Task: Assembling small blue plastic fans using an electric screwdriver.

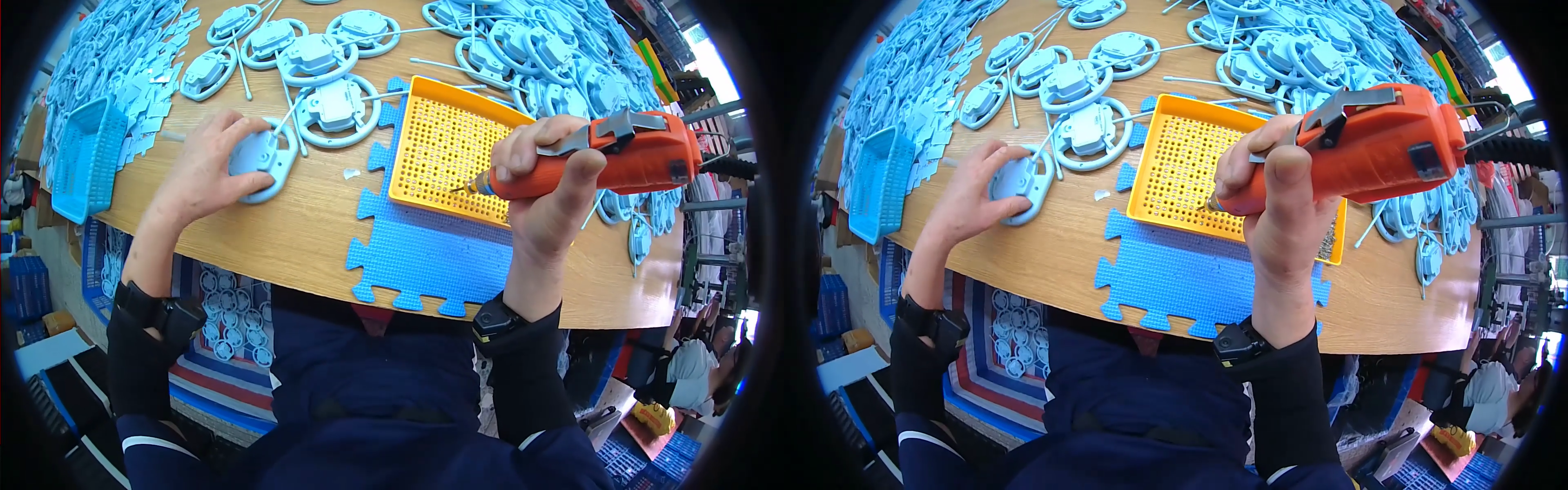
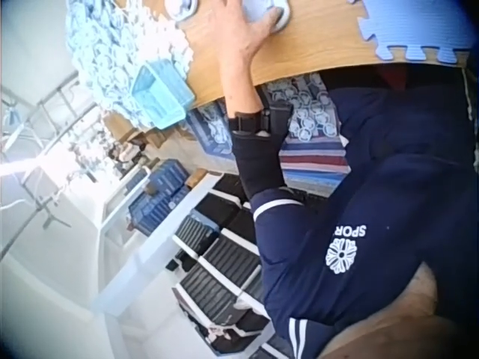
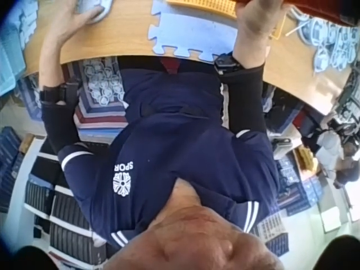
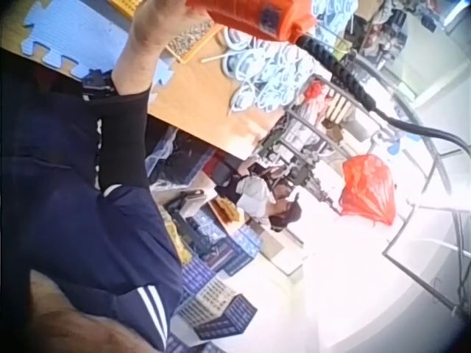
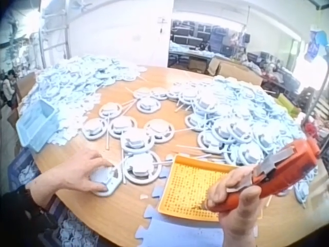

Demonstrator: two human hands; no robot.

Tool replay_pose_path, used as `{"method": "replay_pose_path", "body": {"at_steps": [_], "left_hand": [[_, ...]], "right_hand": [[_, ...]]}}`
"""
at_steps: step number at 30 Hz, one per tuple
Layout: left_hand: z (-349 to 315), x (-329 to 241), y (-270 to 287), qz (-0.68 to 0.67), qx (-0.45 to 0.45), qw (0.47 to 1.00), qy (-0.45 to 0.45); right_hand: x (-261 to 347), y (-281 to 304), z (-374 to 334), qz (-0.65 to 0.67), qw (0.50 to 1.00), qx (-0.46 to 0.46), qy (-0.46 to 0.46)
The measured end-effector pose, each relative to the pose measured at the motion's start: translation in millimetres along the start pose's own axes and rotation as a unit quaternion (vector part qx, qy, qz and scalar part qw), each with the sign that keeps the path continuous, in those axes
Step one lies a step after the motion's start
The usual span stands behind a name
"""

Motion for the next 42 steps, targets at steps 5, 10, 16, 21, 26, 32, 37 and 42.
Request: {"method": "replay_pose_path", "body": {"at_steps": [5, 10, 16, 21, 26, 32, 37, 42], "left_hand": [[-29, -45, -10, -0.078, -0.069, 0.994, -0.018], [-50, -138, -39, -0.151, -0.088, 0.981, -0.08], [-38, -170, -68, -0.122, -0.146, 0.98, -0.053], [-37, -169, -70, -0.118, -0.144, 0.981, -0.057], [-38, -171, -71, -0.11, -0.135, 0.983, -0.057], [-38, -172, -66, -0.109, -0.144, 0.982, -0.062], [-39, -168, -63, -0.088, -0.163, 0.98, -0.065], [-86, -151, -27, -0.076, -0.076, 0.993, -0.057]], "right_hand": [[2, 2, -3, -0.017, 1.0, -0.008, -0.011], [35, -3, -5, 0.007, 0.999, -0.031, 0.014], [60, -26, -35, 0.045, 0.997, 0.056, 0.014], [50, -34, -53, 0.028, 0.998, 0.043, -0.03], [46, -37, -60, 0.06, 0.997, 0.041, -0.022], [48, -50, -59, -0.041, 0.993, 0.1, -0.044], [39, -48, -55, 0.017, 0.99, 0.125, -0.065], [48, -29, -54, 0.112, 0.988, 0.097, -0.051]]}}
Point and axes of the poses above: each hand's wrist, its own z-axis towards the middle knuckle, its own y-axis out of the back of the hand, x = y × z, the point moved 5 cm from there along z, towards the middle knuckle, and after that the axes turned 3 degrees about -z, right-handed, at the moved point
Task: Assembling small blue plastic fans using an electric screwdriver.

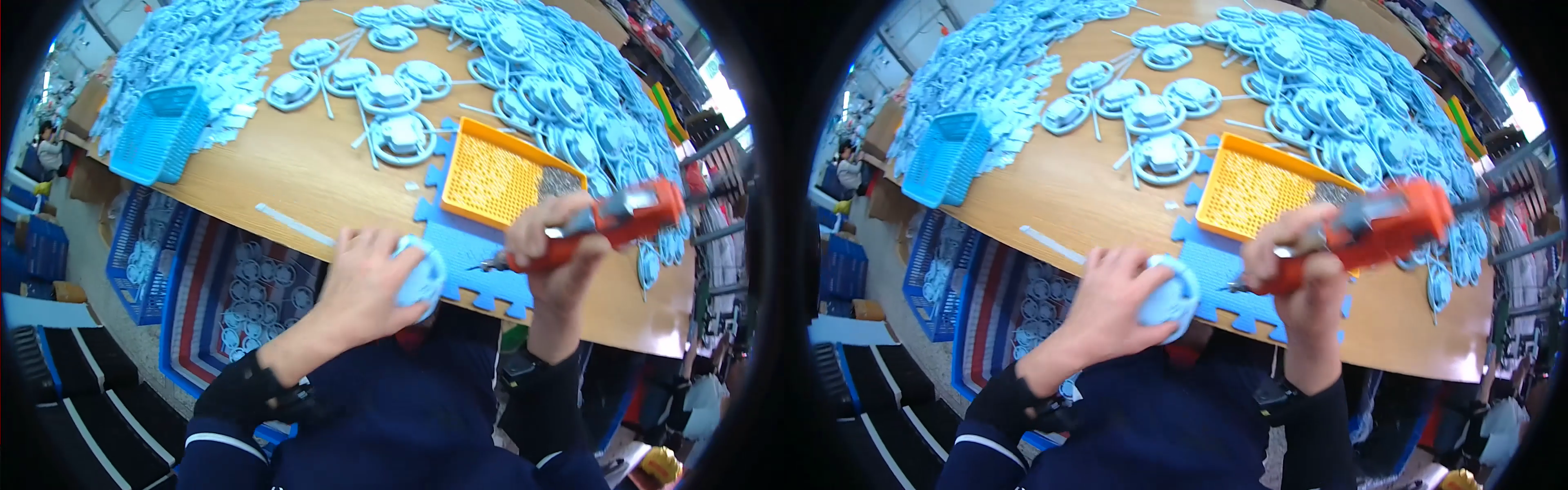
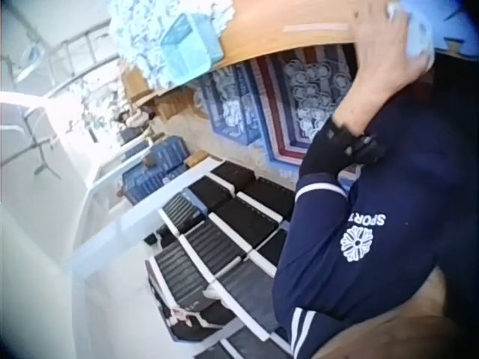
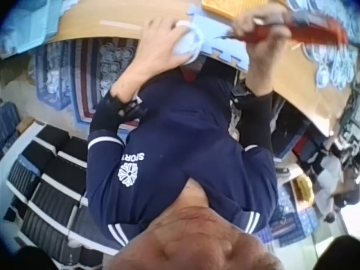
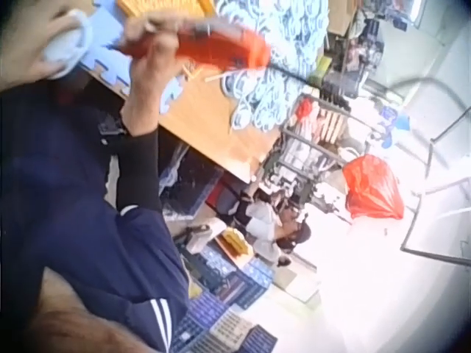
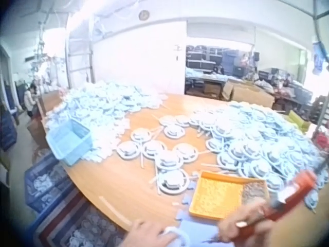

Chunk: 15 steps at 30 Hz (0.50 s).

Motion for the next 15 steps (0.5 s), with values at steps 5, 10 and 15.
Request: {"method": "replay_pose_path", "body": {"at_steps": [5, 10, 15], "left_hand": [[-29, 50, 57, 0.058, 0.089, 0.993, 0.055], [71, 107, 39, 0.087, -0.031, 0.996, -0.008], [188, 173, 13, 0.097, -0.066, 0.993, 0.031]], "right_hand": [[14, 20, 13, -0.067, 0.995, -0.025, 0.068], [-2, 38, 39, -0.079, 0.992, -0.077, 0.06], [-17, 55, 55, -0.086, 0.987, -0.112, 0.076]]}}
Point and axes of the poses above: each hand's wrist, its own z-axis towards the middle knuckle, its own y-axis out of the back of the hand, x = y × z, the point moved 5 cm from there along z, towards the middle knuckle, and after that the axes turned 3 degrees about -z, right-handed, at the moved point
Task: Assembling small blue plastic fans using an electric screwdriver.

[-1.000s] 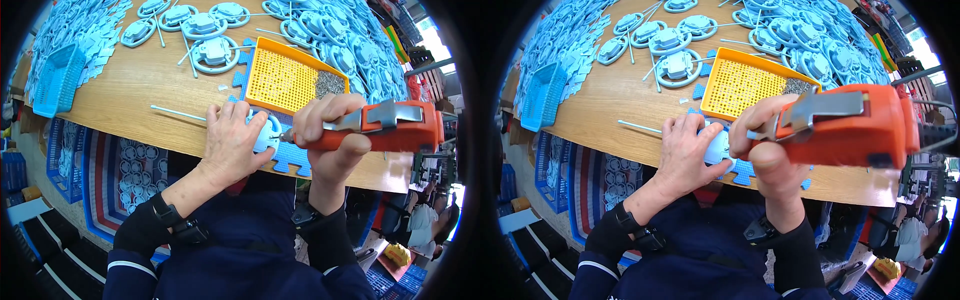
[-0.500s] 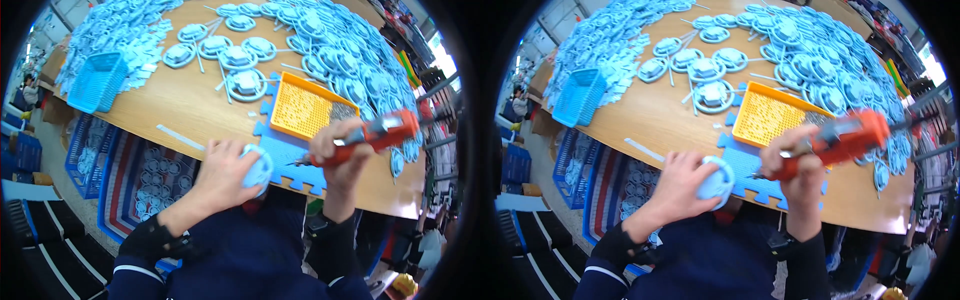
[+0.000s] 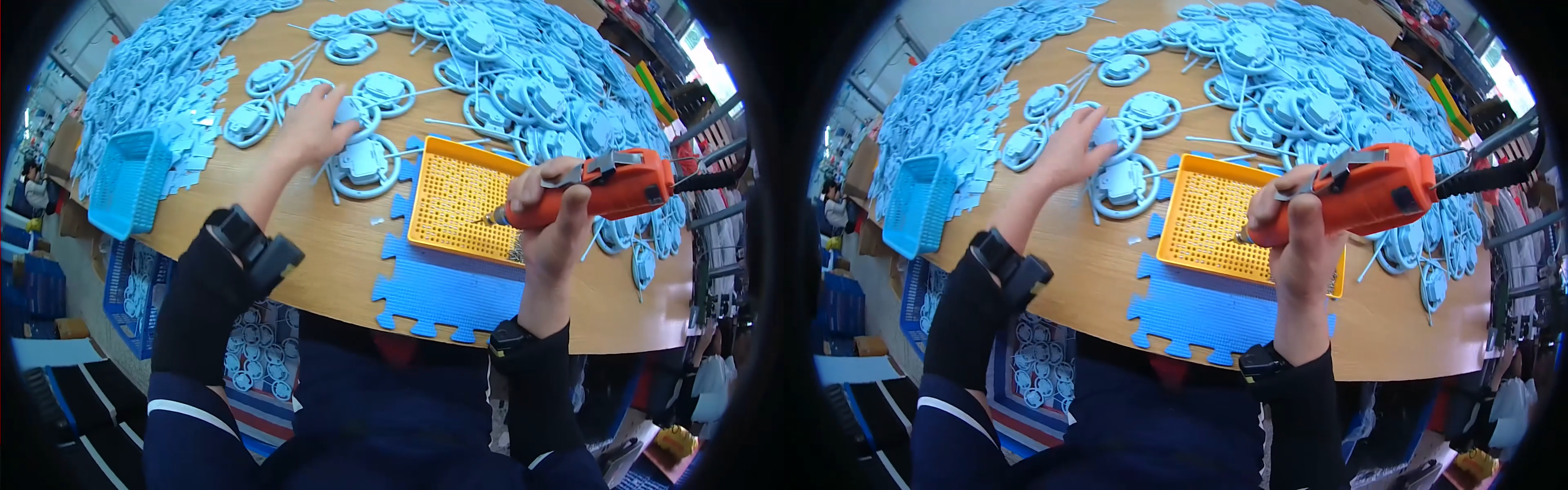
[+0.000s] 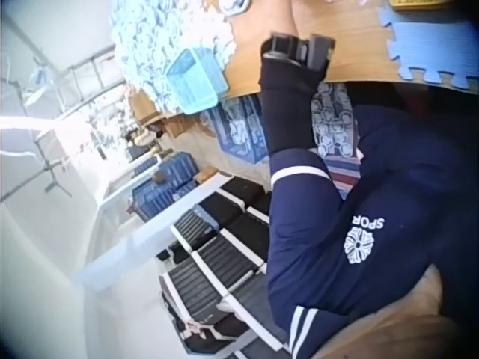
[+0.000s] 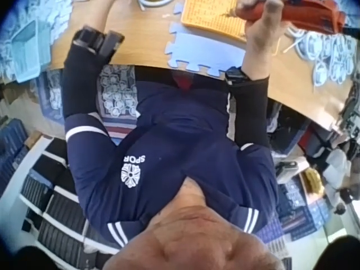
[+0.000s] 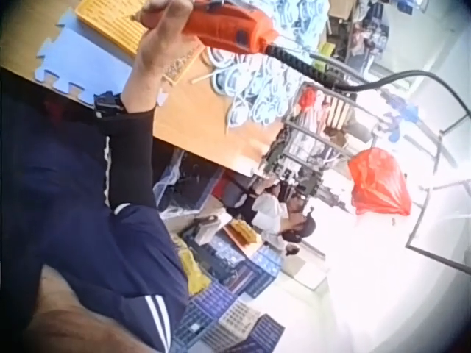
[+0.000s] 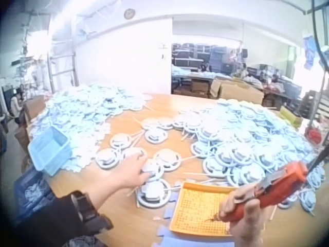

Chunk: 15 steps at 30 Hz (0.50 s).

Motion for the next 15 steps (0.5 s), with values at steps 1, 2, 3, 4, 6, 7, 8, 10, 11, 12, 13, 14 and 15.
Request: {"method": "replay_pose_path", "body": {"at_steps": [1, 2, 3, 4, 6, 7, 8, 10, 11, 12, 13, 14, 15], "left_hand": [[7, 6, -8, -0.027, 0.024, 0.999, 0.03], [8, 11, -13, -0.03, 0.029, 0.999, 0.03], [10, 4, -12, -0.018, 0.039, 0.999, 0.019], [10, -4, -8, -0.004, 0.048, 0.999, 0.009], [-7, -26, 10, 0.016, -0.016, 1.0, -0.017], [-19, -39, 26, 0.042, -0.028, 0.998, -0.026], [-34, -50, 38, 0.049, -0.05, 0.997, -0.042], [-66, -70, 53, 0.052, -0.056, 0.996, -0.047], [-82, -80, 57, 0.049, -0.042, 0.997, -0.034], [-100, -88, 61, 0.055, -0.028, 0.998, -0.016], [-117, -94, 60, 0.057, -0.013, 0.998, 0.001], [-134, -101, 60, 0.057, -0.013, 0.998, 0.003], [-151, -106, 59, 0.03, 0.005, 0.998, 0.051]], "right_hand": [[-3, 1, 1, -0.004, 1.0, -0.005, -0.005], [-4, 1, 2, -0.002, 1.0, 0.001, -0.006], [-7, 4, 2, -0.003, 1.0, 0.002, -0.007], [-9, 7, 2, -0.007, 1.0, -0.003, -0.012], [-13, 9, 3, -0.009, 1.0, 0.002, -0.019], [-11, 8, 3, -0.017, 1.0, 0.0, -0.023], [-13, 9, 3, -0.018, 1.0, -0.001, -0.026], [-17, 14, 2, -0.03, 0.999, -0.004, -0.03], [-18, 18, 2, -0.039, 0.999, -0.012, -0.027], [-18, 17, 2, -0.038, 0.999, -0.011, -0.028], [-19, 17, 2, -0.045, 0.999, -0.01, -0.028], [-19, 15, 2, -0.049, 0.998, -0.007, -0.028], [-20, 10, 3, -0.04, 0.999, -0.002, -0.025]]}}
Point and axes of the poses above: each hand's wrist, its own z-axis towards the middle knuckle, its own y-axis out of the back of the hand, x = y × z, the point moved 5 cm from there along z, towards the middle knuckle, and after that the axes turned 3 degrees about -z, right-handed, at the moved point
